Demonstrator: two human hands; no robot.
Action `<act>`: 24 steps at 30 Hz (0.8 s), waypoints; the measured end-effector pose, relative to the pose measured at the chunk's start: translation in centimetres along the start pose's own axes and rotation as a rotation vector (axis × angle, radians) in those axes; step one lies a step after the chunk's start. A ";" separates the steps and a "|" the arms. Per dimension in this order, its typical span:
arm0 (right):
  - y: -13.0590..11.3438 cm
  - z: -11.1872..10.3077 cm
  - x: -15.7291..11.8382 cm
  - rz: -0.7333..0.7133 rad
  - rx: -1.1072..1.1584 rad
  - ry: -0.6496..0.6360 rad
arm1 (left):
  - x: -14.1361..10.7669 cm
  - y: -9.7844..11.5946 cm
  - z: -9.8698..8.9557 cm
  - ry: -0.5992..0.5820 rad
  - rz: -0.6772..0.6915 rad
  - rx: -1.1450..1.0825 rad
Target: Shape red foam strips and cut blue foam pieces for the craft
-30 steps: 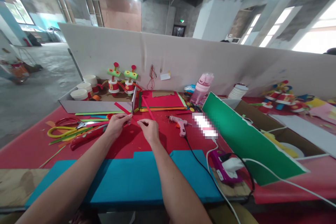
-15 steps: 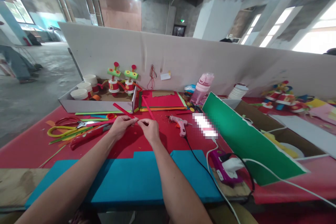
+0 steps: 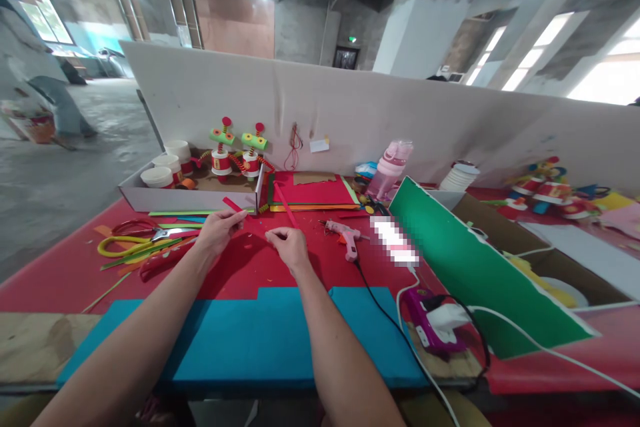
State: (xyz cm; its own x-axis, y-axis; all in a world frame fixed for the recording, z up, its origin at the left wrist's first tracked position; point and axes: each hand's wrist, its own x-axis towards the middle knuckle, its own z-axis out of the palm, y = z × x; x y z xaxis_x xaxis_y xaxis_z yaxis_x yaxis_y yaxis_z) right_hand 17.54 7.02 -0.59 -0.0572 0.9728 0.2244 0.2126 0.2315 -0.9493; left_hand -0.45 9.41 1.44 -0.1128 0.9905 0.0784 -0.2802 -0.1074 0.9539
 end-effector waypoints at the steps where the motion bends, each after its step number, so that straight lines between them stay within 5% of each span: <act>1: 0.0 0.0 0.0 0.017 0.011 -0.009 | 0.1 0.2 -0.3 0.016 0.006 0.001; 9: 0.3 0.1 -0.1 0.055 0.052 -0.064 | 1.5 0.8 -2.5 0.178 0.090 -0.099; 13: 0.2 0.0 -0.1 0.017 0.036 0.018 | 1.7 0.7 -2.8 0.304 0.156 -0.170; 20: 0.2 0.2 0.1 -0.077 0.026 0.138 | -0.9 -1.5 1.5 -0.241 -0.034 0.059; 24: 0.3 0.3 0.1 -0.058 0.042 0.207 | -2.0 -1.9 3.0 -0.276 -0.045 0.000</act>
State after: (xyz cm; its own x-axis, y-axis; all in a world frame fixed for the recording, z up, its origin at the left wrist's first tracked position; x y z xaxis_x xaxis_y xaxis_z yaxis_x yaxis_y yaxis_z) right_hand 17.34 7.19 -0.88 0.1346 0.9395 0.3149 0.1732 0.2906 -0.9410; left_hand 3.17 7.93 0.33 0.1634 0.9802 0.1121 -0.2789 -0.0631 0.9582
